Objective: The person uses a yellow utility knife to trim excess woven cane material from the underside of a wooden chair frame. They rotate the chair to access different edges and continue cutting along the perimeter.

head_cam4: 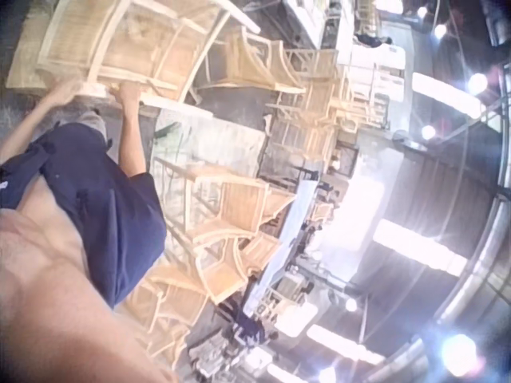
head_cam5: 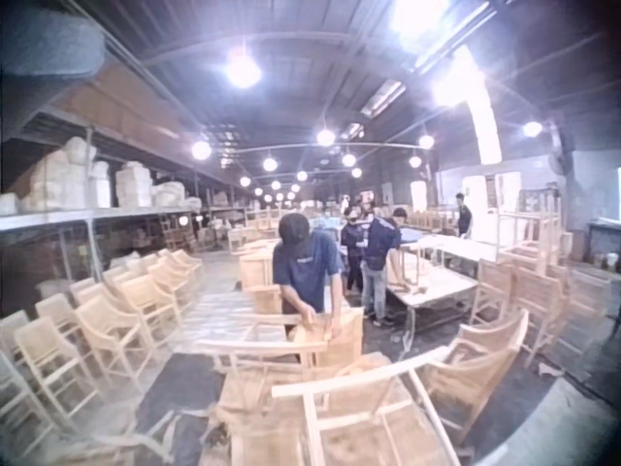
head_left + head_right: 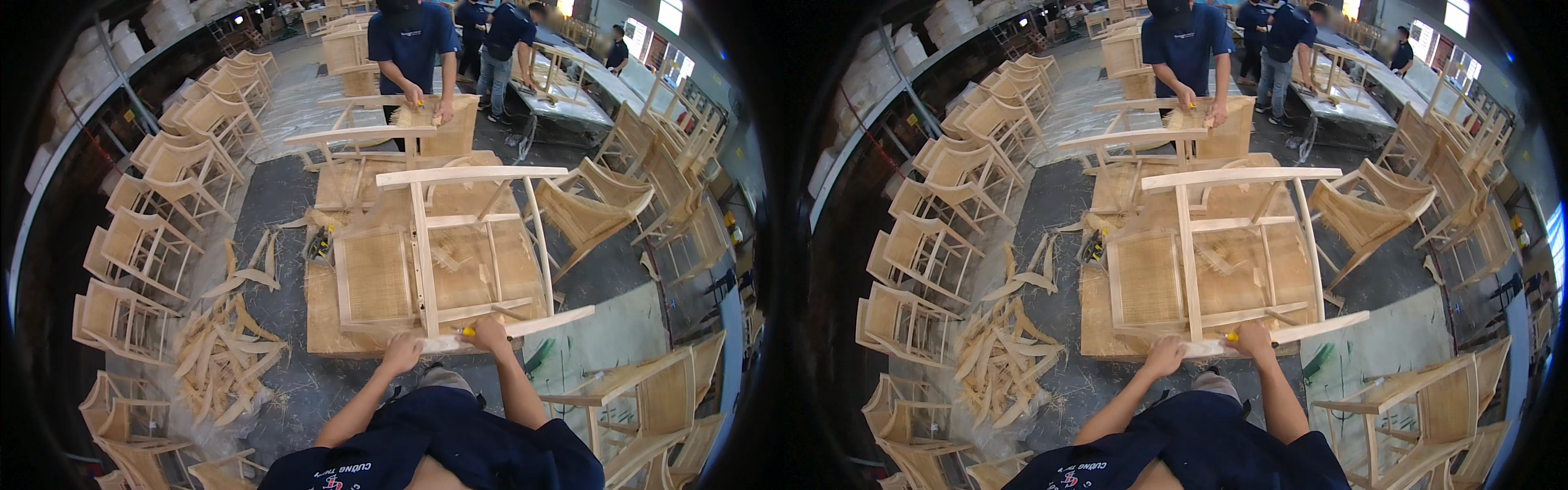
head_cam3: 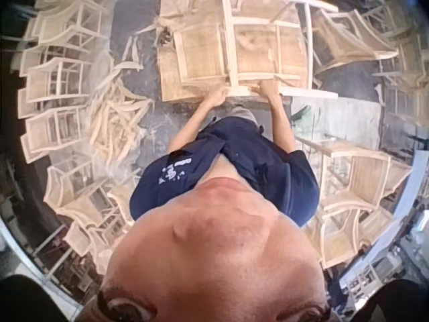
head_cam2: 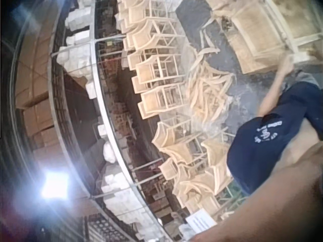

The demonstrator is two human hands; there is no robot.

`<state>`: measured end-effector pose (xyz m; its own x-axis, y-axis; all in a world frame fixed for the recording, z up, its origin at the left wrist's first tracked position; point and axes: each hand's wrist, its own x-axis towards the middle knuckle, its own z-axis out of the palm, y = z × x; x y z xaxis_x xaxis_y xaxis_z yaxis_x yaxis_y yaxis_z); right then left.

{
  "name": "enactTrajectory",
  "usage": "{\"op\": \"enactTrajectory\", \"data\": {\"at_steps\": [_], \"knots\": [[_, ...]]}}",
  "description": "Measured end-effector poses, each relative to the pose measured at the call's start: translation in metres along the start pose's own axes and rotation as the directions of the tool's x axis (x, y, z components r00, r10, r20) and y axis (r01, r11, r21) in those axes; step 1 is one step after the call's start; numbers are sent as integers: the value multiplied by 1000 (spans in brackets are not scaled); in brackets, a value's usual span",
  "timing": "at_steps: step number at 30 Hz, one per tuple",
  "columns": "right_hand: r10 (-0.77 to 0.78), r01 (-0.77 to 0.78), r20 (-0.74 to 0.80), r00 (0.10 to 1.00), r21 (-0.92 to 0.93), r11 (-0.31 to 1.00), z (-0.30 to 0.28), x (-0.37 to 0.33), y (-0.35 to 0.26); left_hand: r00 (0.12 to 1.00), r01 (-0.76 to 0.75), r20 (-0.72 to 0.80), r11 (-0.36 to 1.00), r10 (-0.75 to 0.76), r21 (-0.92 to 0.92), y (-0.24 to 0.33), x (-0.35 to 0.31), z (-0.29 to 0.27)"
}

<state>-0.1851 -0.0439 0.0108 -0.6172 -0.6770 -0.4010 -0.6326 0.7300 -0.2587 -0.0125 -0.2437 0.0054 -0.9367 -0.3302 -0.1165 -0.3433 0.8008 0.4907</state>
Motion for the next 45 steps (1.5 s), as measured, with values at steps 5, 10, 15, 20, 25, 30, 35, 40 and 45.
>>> {"op": "enactTrajectory", "data": {"at_steps": [5,10,15,20,25,30,35,40,45], "knots": [[21,-5,-236,972,70,998,-50,55,-12,997,68,22,995,-70,74,0,59,-37],[-46,51,-140,989,28,998,-80,73,6,997,41,67,996,-46,76,11,88,-45],[-140,129,-254,957,-61,990,-62,57,15,998,32,44,989,-39,144,13,91,-24],[-82,74,-217,973,-46,996,-63,62,-9,993,-98,76,975,85,197,-7,109,-35],[-80,64,-237,968,-74,995,-56,50,-6,984,-172,-16,977,176,124,-9,91,-32],[26,-43,-163,986,-102,994,-28,8,-9,984,-179,28,983,178,48,3,39,-16],[-40,28,-107,993,-119,992,-27,-24,-23,982,-189,37,981,188,42,4,-1,-6],[-22,6,-161,987,-97,995,-13,-48,-17,955,-296,5,955,296,-2,10,-22,-1],[37,-42,-106,994,-49,998,17,-82,-42,949,-309,70,951,308,-1,-7,-61,-5]]}}
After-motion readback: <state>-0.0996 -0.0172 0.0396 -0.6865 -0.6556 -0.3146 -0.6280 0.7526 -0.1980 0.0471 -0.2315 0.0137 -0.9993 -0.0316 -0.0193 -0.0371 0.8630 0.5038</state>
